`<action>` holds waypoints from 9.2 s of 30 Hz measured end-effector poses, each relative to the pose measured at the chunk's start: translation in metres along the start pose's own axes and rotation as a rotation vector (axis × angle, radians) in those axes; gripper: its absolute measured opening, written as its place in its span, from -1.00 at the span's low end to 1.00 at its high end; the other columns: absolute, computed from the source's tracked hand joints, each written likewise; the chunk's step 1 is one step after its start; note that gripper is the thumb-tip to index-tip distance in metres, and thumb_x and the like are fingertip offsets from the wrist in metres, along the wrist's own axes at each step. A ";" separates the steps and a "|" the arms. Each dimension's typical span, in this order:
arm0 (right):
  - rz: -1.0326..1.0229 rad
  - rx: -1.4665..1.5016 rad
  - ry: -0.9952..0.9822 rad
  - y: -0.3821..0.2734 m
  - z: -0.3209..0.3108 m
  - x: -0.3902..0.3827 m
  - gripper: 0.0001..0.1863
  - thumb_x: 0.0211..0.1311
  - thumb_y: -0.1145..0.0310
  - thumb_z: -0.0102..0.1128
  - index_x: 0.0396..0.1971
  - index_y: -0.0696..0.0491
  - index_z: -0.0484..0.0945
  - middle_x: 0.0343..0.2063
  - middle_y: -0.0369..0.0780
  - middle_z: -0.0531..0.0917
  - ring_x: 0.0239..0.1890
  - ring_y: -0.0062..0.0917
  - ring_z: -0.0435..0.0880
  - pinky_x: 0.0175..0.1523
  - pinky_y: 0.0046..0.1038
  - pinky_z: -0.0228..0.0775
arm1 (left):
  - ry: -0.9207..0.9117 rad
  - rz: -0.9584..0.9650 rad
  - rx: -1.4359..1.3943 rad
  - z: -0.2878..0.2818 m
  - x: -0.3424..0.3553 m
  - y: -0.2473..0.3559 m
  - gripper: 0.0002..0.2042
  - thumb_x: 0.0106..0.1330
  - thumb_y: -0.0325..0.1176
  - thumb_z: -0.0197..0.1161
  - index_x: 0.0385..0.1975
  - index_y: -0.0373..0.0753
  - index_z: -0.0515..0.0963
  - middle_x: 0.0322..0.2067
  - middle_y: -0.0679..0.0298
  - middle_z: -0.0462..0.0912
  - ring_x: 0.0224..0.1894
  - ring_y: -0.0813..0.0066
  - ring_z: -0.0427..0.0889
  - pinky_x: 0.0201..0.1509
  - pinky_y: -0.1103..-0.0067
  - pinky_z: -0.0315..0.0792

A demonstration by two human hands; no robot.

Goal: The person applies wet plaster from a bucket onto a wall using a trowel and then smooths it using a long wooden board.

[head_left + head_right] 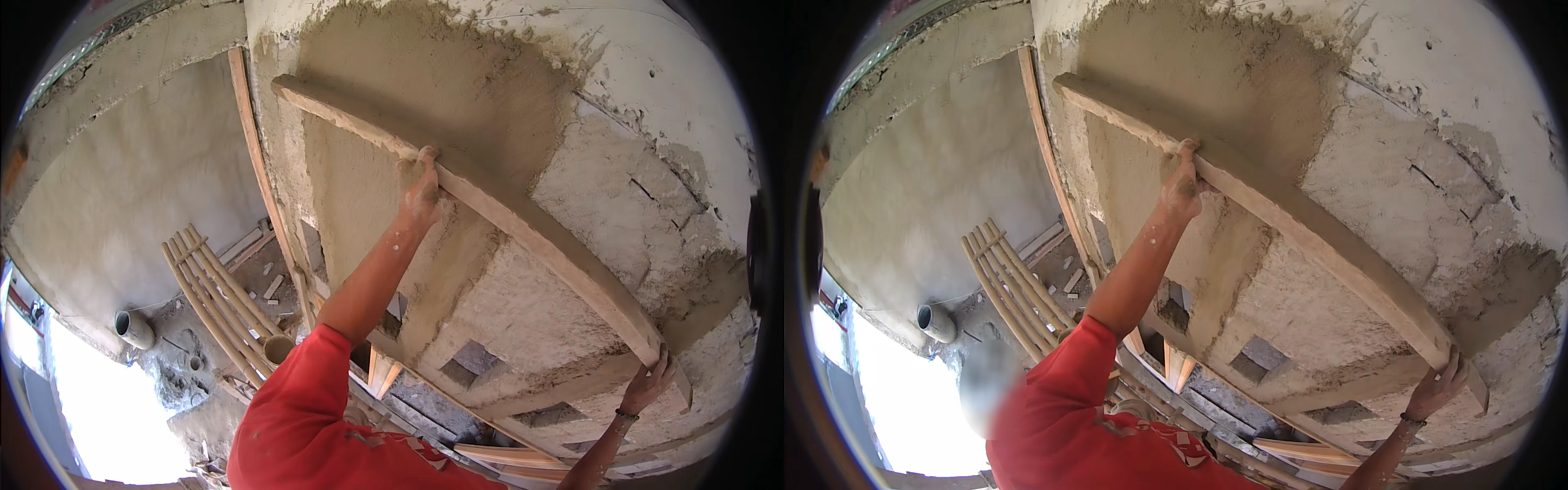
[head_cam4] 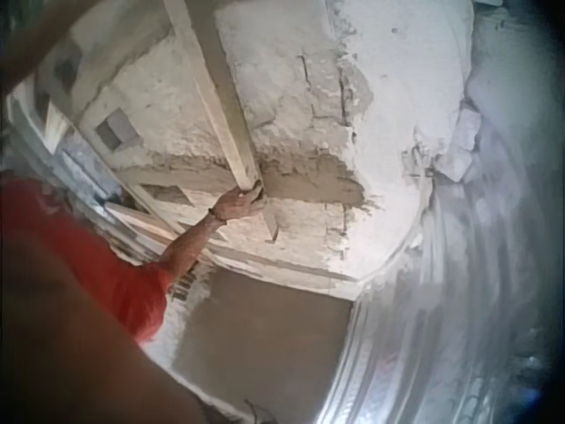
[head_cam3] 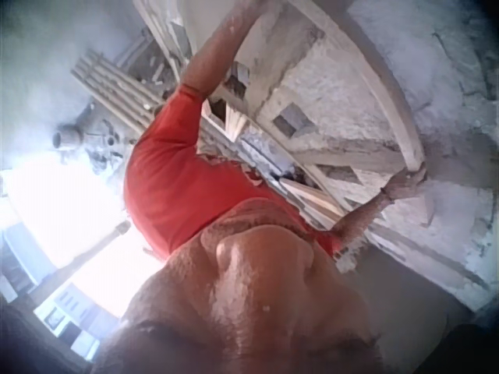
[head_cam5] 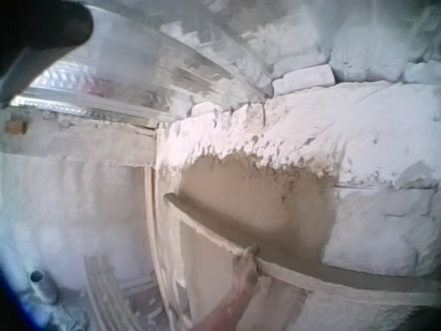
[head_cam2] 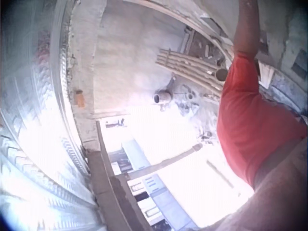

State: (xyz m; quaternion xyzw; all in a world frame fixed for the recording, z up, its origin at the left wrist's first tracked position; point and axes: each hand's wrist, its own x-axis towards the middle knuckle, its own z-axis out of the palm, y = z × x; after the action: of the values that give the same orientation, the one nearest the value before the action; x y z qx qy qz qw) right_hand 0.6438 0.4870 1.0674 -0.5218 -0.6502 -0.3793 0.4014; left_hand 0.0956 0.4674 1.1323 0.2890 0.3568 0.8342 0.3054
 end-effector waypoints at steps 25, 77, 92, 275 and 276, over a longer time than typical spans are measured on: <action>-0.183 -0.195 0.044 0.049 -0.038 0.122 -0.46 0.04 0.42 0.23 0.12 -0.02 0.41 0.00 -0.14 0.50 -0.01 -0.19 0.44 0.02 -0.22 0.30 | -0.211 -0.185 -0.077 0.058 0.091 0.110 -0.55 0.31 -0.06 0.10 0.03 -0.27 0.33 -0.11 0.04 0.49 -0.20 0.02 0.58 -0.39 0.12 0.58; -0.329 0.092 -1.003 -0.006 0.001 -0.322 -0.41 -0.13 0.45 0.19 0.02 0.11 0.28 -0.04 -0.03 0.42 0.04 -0.06 0.34 0.16 0.01 0.09 | 0.585 -0.676 -0.089 -0.323 -0.305 -0.305 -0.60 0.24 -0.25 0.20 -0.06 -0.41 0.35 -0.15 0.02 0.55 -0.24 0.18 0.62 -0.38 0.33 0.61; -0.389 -0.018 -0.837 -0.032 0.199 -0.627 -0.54 0.02 0.35 0.21 -0.05 0.04 0.30 -0.04 -0.10 0.43 0.05 -0.12 0.36 0.18 0.00 0.11 | 0.669 -0.519 -0.184 -0.522 -0.367 -0.672 -0.56 0.26 -0.14 0.16 0.02 -0.28 0.29 -0.11 0.14 0.49 -0.16 0.29 0.58 -0.26 0.45 0.58; 1.683 1.860 -0.348 -0.110 0.390 -0.898 -0.51 0.31 0.27 0.00 0.14 0.22 0.26 0.10 -0.07 0.41 0.12 -0.27 0.40 0.18 -0.24 0.33 | 0.635 0.000 0.454 -0.604 -0.216 -0.753 -0.64 0.20 -0.26 0.16 -0.28 -0.50 0.33 -0.34 -0.14 0.53 -0.23 0.02 0.57 -0.18 0.32 0.41; 1.664 1.876 -0.355 -0.107 0.392 -0.897 -0.51 0.30 0.26 0.01 0.14 0.22 0.25 0.11 -0.07 0.40 0.13 -0.26 0.40 0.19 -0.23 0.32 | 0.624 -0.001 0.468 -0.602 -0.211 -0.748 -0.65 0.20 -0.26 0.17 -0.29 -0.50 0.33 -0.36 -0.14 0.53 -0.25 0.03 0.57 -0.19 0.33 0.41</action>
State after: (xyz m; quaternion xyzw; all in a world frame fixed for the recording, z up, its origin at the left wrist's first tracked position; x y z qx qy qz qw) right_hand 0.6082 0.4908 0.0839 -0.3308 -0.1893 0.6672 0.6399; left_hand 0.0370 0.4824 0.1509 0.0830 0.6133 0.7780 0.1083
